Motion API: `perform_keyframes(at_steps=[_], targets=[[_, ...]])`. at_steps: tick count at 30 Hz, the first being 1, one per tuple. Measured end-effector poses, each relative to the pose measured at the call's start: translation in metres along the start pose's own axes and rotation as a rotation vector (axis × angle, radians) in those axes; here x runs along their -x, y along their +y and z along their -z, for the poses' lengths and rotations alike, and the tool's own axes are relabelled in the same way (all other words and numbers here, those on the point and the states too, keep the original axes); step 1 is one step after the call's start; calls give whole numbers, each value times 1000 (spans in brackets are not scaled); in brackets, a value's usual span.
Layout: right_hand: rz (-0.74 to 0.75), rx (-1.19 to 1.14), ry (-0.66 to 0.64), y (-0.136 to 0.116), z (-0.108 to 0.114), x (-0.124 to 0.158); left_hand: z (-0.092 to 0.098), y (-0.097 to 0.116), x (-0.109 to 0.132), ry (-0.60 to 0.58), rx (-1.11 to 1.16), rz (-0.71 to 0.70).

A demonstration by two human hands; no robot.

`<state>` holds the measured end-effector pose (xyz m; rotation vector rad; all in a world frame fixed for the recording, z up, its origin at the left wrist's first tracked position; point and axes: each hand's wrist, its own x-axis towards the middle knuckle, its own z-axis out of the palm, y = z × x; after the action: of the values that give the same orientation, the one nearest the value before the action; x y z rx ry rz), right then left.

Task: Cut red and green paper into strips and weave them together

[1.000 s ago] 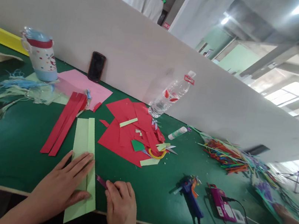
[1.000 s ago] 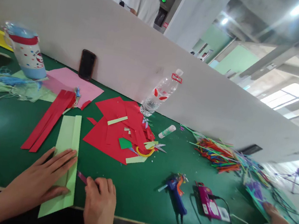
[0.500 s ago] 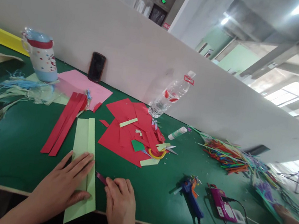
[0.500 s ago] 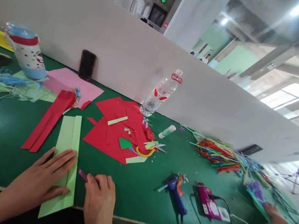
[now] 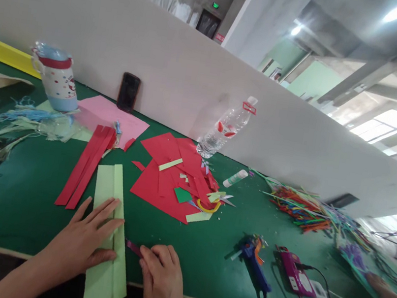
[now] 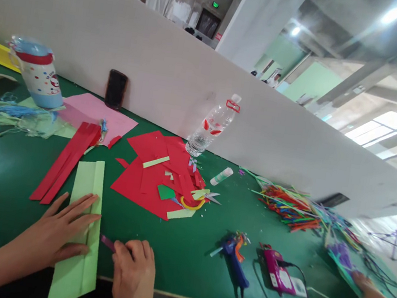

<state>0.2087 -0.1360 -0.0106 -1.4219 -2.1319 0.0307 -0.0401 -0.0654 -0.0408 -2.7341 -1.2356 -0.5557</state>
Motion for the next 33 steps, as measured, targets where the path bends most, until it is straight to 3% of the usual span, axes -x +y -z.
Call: perform_keyframes(at_steps=[9, 16, 33], targets=[[12, 33, 8, -3, -1, -3, -1, 1, -1, 84, -65, -40], [1, 44, 16, -3, -2, -4, -4, 0, 3, 18, -74, -20], [0, 31, 13, -3, -5, -7, -2, 1, 1, 57, -55, -12]])
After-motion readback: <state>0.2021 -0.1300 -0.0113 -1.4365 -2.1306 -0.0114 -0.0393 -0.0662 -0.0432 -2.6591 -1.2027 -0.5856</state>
